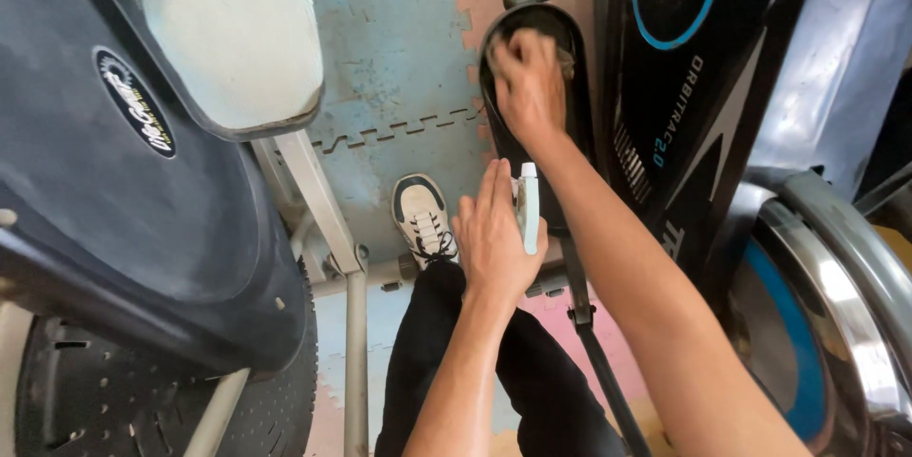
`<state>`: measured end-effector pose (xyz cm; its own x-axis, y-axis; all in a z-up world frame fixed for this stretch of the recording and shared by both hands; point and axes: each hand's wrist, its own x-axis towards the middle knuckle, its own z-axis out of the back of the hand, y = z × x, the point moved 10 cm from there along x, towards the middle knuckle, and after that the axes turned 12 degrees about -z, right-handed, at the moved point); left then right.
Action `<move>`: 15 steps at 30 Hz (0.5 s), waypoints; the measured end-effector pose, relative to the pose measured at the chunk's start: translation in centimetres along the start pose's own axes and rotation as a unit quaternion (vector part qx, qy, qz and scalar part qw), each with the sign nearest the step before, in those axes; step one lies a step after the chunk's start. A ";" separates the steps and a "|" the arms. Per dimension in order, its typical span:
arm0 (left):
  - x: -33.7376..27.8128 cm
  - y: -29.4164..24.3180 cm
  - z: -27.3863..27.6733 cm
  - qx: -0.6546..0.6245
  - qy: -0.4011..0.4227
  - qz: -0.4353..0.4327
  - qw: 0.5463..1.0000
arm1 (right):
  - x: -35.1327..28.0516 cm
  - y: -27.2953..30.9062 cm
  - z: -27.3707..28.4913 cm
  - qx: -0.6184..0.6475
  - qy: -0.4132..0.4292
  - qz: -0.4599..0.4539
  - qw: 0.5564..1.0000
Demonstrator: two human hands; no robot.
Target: Cleaning and wiping down an elliptical trainer using a spray bottle and a cloth.
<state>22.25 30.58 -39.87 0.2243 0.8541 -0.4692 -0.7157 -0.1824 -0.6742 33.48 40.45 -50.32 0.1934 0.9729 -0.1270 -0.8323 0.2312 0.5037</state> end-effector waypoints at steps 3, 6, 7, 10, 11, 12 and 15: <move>0.0 0.4 0.0 -0.014 0.007 0.011 1.000 | -3.4 0.2 0.1 -0.013 0.062 0.064 0.996; -0.3 0.8 -0.3 -0.009 -0.008 0.000 1.000 | -8.6 -0.2 0.7 -0.057 0.108 0.125 0.985; -0.3 1.0 -0.4 -0.008 -0.001 0.001 1.000 | -10.1 -0.5 0.8 -0.063 0.124 0.125 0.982; -0.5 1.1 -0.4 -0.009 0.005 0.000 1.000 | -12.7 -1.9 0.5 -0.076 0.137 0.136 0.978; -0.4 1.1 -0.2 -0.012 -0.001 -0.004 1.000 | -13.0 -2.2 0.3 -0.084 0.132 0.152 0.976; -0.3 0.9 -0.1 -0.012 -0.001 -0.004 1.000 | -11.8 -2.0 -0.2 -0.085 0.132 0.151 0.976; -0.2 1.2 -0.1 -0.001 0.018 0.006 1.000 | -7.8 -0.3 -1.4 -0.056 0.099 0.171 0.979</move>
<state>21.40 30.18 -40.64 0.2396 0.8333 -0.4982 -0.7172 -0.1940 -0.6694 31.46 32.80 -50.67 -0.2024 0.9698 -0.1361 -0.8843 -0.1213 0.4510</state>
